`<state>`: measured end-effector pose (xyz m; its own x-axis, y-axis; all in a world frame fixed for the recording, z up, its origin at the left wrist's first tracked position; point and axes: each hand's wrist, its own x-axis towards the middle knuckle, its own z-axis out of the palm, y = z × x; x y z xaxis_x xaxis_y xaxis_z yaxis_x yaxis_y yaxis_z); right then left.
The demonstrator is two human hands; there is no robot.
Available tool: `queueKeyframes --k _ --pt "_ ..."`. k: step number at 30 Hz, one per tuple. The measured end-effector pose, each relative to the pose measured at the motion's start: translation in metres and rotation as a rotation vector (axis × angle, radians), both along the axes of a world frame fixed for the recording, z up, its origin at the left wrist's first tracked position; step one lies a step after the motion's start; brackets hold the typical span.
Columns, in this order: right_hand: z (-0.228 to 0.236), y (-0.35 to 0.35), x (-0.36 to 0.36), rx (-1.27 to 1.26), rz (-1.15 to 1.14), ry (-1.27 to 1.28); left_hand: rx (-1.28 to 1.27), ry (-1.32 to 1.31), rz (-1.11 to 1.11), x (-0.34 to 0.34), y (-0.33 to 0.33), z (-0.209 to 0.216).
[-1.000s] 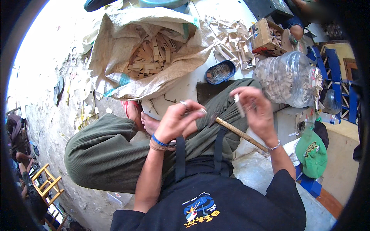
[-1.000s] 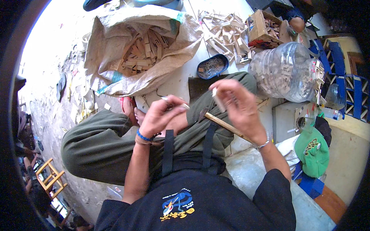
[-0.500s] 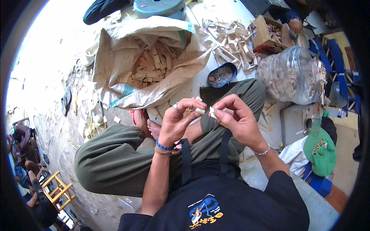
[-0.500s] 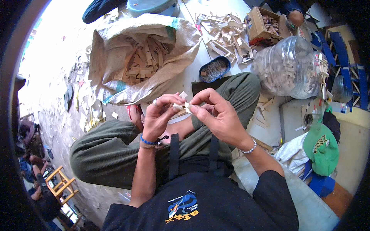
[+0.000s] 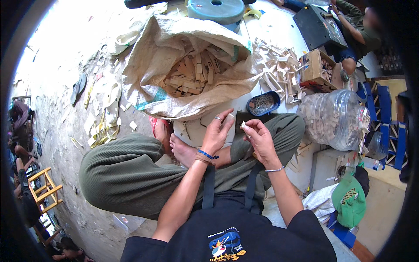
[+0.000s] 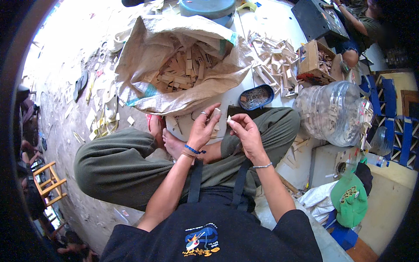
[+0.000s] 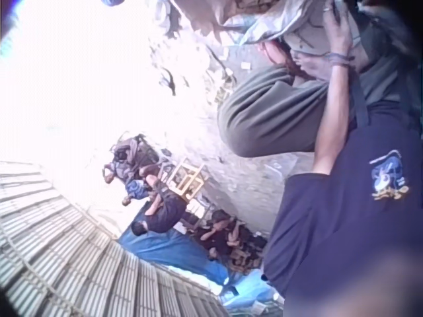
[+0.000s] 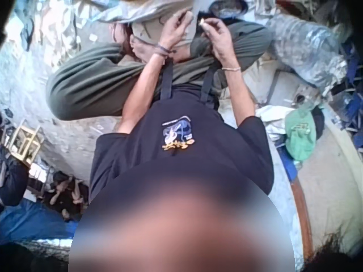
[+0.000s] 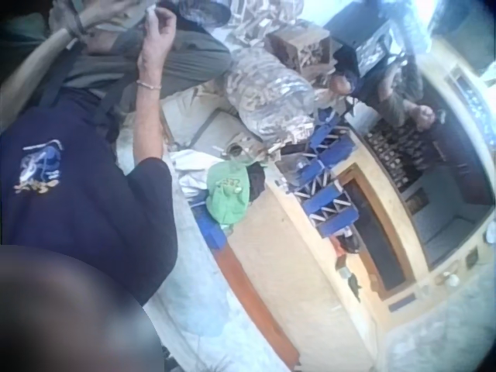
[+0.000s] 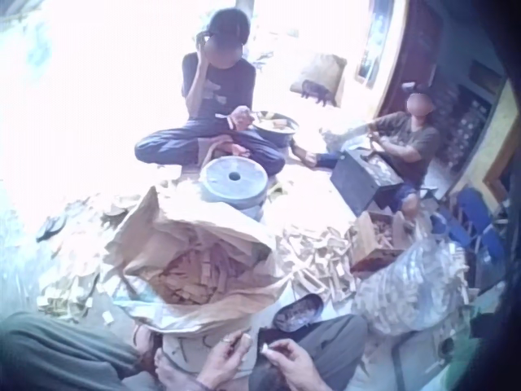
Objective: The person sits on the floor and repeatedly picks up small wooden pieces and metal pins from a sack and a container. They insert the pins into the wood and use a hammer to tap them in place, then place the assembled pieces into a sack.
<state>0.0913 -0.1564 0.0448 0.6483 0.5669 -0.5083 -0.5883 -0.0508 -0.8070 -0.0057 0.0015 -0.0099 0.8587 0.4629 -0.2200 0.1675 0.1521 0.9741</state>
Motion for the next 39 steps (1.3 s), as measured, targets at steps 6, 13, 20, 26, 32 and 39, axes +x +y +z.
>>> queueKeyframes --k 6,13,20,26,32,39 --pt "0.0 -0.005 0.004 -0.095 0.064 -0.217 0.231 0.043 -0.006 0.001 -0.001 0.011" --pt "0.01 0.003 0.004 -0.199 0.093 -0.359 0.26 -0.05 0.011 0.0 -0.001 0.006" --pt "0.004 0.017 0.003 -0.277 0.177 -0.532 0.234 -0.025 -0.021 -0.003 0.001 -0.006" --pt "-0.006 0.022 0.001 -0.311 0.234 -0.582 0.23 0.006 -0.044 -0.005 0.001 -0.011" --pt "-0.01 0.023 -0.001 -0.347 0.266 -0.601 0.241 -0.016 -0.051 -0.006 0.002 -0.014" --pt "-0.009 0.025 -0.001 -0.377 0.291 -0.646 0.199 0.005 -0.056 -0.006 0.001 -0.016"
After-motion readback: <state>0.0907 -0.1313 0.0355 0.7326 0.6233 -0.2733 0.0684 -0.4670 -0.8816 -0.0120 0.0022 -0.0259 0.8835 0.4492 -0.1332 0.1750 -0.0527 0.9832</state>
